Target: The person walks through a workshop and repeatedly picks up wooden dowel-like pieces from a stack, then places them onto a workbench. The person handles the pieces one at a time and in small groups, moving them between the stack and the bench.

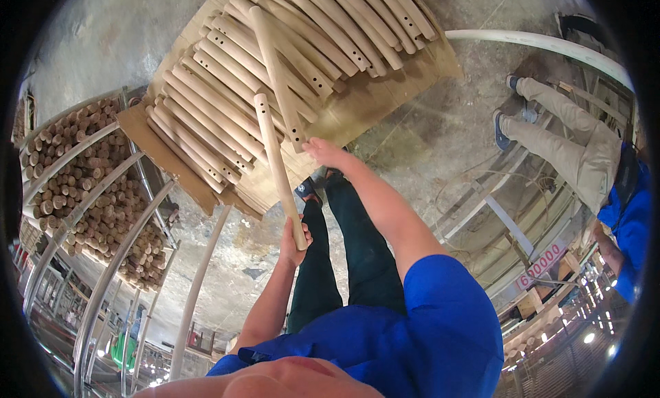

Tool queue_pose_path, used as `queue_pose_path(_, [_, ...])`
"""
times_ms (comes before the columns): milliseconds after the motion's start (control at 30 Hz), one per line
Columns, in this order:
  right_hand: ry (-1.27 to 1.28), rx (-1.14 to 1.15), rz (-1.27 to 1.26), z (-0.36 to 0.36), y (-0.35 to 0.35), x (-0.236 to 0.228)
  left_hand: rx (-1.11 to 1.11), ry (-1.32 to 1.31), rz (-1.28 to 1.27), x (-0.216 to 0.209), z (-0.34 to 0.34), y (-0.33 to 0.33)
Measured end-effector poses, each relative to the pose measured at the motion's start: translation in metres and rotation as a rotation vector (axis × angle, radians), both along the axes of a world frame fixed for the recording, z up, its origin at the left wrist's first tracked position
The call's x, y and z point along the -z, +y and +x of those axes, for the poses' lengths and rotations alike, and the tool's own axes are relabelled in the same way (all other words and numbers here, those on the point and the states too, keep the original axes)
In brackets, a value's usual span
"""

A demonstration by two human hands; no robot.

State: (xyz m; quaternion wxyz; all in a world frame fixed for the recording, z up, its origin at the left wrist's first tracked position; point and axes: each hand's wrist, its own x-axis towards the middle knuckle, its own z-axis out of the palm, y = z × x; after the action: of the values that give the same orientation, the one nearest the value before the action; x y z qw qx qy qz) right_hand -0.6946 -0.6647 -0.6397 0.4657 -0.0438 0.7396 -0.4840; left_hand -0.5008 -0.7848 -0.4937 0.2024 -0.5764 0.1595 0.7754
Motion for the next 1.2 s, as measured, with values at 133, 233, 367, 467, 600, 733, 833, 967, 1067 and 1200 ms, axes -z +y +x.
queue_pose_path(133, [0.122,0.174,0.142,-0.041,0.014,0.042,0.005,0.006,-0.025,0.006,0.023,-0.006])
queue_pose_path(233, [-0.156,0.721,0.256,-0.088,0.020,0.058,0.000,-0.039,-0.077,0.002,0.035,-0.008])
queue_pose_path(367, [0.372,1.069,0.546,-0.170,0.109,0.098,0.076,0.026,-0.021,0.023,0.021,-0.007])
queue_pose_path(467, [0.440,0.662,0.844,-0.194,0.124,0.107,0.065,0.002,-0.054,0.023,0.030,-0.007])
queue_pose_path(600, [0.331,0.317,0.861,-0.213,0.116,0.096,0.063,-0.036,-0.081,0.025,0.036,-0.008])
queue_pose_path(733, [0.434,0.108,0.831,-0.201,0.110,0.073,0.046,-0.033,-0.095,0.026,0.033,0.000])
queue_pose_path(833, [0.298,0.530,0.210,-0.166,0.091,0.045,0.025,-0.036,-0.098,0.022,0.026,0.006])
queue_pose_path(967, [-1.003,0.884,-0.929,-0.117,0.054,-0.005,-0.013,-0.040,-0.077,0.007,0.023,0.011])
queue_pose_path(1067, [-1.057,0.934,-1.044,-0.093,0.041,-0.023,-0.034,-0.052,-0.036,0.002,0.013,0.011])
queue_pose_path(1200, [-0.956,0.981,-0.881,-0.094,0.042,-0.042,-0.026,-0.043,-0.001,-0.005,0.004,0.010])
